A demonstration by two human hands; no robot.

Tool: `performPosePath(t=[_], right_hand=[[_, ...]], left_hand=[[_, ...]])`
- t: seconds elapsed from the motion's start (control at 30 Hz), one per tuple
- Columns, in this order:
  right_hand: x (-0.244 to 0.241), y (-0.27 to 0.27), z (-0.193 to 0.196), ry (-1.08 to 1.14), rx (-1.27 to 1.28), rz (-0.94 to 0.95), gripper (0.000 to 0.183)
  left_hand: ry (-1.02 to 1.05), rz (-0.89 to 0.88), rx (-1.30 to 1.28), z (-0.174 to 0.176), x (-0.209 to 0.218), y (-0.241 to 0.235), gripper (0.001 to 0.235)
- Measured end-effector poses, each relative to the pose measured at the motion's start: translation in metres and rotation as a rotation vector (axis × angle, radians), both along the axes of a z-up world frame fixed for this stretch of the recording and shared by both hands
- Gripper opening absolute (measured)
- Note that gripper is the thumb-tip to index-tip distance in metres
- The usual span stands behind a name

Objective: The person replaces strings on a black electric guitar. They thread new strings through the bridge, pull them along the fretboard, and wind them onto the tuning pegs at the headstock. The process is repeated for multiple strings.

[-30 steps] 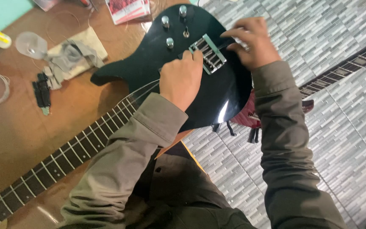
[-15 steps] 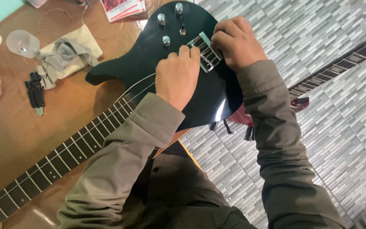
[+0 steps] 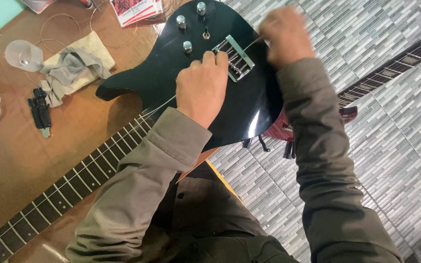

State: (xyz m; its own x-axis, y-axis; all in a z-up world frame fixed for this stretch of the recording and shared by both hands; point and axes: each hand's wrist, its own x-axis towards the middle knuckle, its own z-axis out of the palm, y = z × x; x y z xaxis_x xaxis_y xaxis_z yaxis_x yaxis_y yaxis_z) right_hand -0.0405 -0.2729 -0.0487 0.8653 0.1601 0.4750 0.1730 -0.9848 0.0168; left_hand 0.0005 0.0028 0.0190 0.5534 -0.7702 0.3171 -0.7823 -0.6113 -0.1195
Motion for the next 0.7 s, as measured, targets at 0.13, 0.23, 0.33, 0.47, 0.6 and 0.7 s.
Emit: performPosePath(t=[0.13,0.23,0.33,0.47,0.6,0.7], right_hand=[[-0.008,-0.028,-0.009,-0.044,-0.050,-0.153,0.019],[-0.008,0.018,0.016,0.022,0.096,0.175,0.020],[-0.007,0.042,0.019,0.039,0.110,0.175,0.018],[0.000,0.004,0.000,-0.029,0.013,0.024,0.035],[-0.003,0.012,0.015,0.050,0.038,-0.044,0.013],[-0.006,0.031,0.020,0.172,0.142,0.085,0.016]], left_hand=[[-0.014,0.017,0.002,-0.001,-0.001,0.003,0.027],[-0.107,0.029,-0.055,-0.010,-0.002,-0.003,0.018],[-0.093,0.022,-0.048,-0.006,-0.005,-0.006,0.016],[-0.066,0.026,0.004,-0.011,-0.003,-0.005,0.021],[-0.019,0.040,0.118,-0.012,-0.006,-0.008,0.010],[-0.007,0.012,0.081,-0.011,-0.007,-0.011,0.007]])
